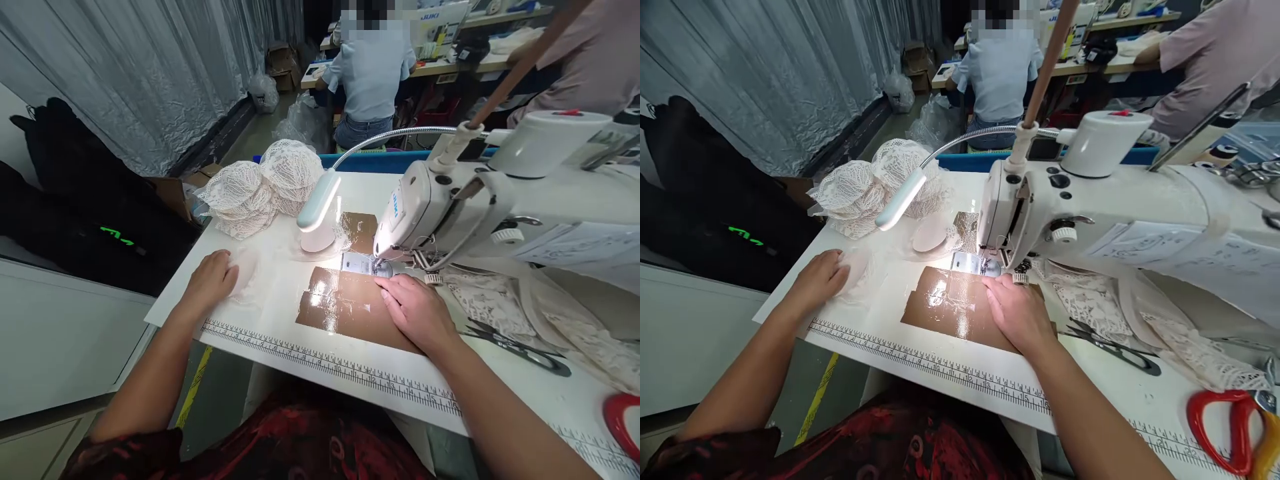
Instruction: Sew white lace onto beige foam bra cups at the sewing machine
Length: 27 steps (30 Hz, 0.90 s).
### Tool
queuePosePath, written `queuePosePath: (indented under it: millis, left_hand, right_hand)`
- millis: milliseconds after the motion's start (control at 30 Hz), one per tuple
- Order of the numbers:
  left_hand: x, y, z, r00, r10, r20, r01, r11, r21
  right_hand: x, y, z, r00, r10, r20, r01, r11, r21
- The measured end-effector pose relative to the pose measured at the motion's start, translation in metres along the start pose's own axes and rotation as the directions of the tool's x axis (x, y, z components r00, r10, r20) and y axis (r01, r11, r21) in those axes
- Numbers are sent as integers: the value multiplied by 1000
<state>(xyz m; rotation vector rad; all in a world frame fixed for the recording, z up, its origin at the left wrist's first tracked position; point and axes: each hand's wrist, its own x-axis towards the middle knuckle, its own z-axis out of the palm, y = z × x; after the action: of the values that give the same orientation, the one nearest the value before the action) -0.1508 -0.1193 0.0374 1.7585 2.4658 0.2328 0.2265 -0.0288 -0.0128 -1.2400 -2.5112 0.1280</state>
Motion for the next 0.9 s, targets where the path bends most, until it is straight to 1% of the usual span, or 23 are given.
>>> queuePosePath:
  millis: [33,67,100,133,167,200,233,267,300,333,367,433,467,500,567,600,633,667,700,800,867,900]
  left_hand:
    - [-10,0,0,998,51,46,-44,990,-132]
    - [-18,5,-1,987,108,117,-71,956,-284]
    - [-25,14,-1,961,184,204,-78,895,-438]
    - [-31,26,-2,912,288,292,-73,814,-576]
    - [-34,42,-2,851,399,342,-69,730,-680]
    - [-34,60,-2,787,509,350,-87,652,-753]
    - [-32,78,0,725,603,333,-122,589,-799]
    - [-27,97,4,679,673,292,-182,540,-822]
    - [-21,114,9,640,733,231,-269,496,-826]
    - [-14,130,16,613,765,196,-348,485,-802]
    - [-6,143,23,602,778,180,-410,495,-767]
    - [9,163,39,607,776,173,-475,528,-704]
    - [16,169,46,630,759,165,-484,551,-680]
    - [23,172,52,664,732,151,-479,572,-666]
    - [33,174,62,741,663,102,-440,596,-671]
    - [36,173,65,772,631,76,-416,593,-689]
    - [39,172,68,791,609,57,-394,579,-714]
    - [41,173,70,796,603,50,-375,557,-741]
    - [42,174,72,790,611,49,-364,533,-764]
    - [44,184,74,753,656,58,-379,503,-776]
    - [45,192,72,736,676,37,-459,538,-707]
    - [45,195,70,737,676,20,-500,565,-656]
  right_hand:
    - [0,-1,-1,1000,17,9,-18,1000,10]
    - [0,-2,-1,999,33,14,-33,999,25]
    - [0,-3,-3,999,46,16,-47,998,50]
    - [0,-3,-4,998,59,13,-60,994,88]
    - [0,-4,-5,997,73,-1,-72,987,143]
    - [-1,-4,-7,996,88,-22,-82,975,208]
    - [-1,-4,-9,993,107,-50,-89,956,279]
    - [-2,-4,-10,990,119,-78,-85,934,348]
    - [-3,-3,-12,987,122,-103,-70,910,409]
    - [-4,-3,-13,987,111,-117,-45,887,459]
    - [-5,-2,-14,990,82,-115,-15,870,493]
    - [-8,-2,-15,998,-20,-55,45,860,508]
    - [-9,-2,-16,997,-71,-13,69,870,488]
    - [-9,-3,-16,994,-108,29,83,885,458]
    - [-10,-5,-16,988,-136,79,94,914,395]
    - [-10,-7,-16,988,-132,86,91,923,374]
    - [-10,-8,-17,989,-123,84,85,929,360]
    - [-10,-9,-17,991,-111,78,77,934,350]
    - [-10,-9,-17,993,-95,64,68,938,339]
    - [-9,-8,-15,999,-44,1,42,960,277]
    - [-7,-7,-13,1000,-24,-1,23,980,200]
    - [-7,-7,-12,1000,-17,18,14,988,156]
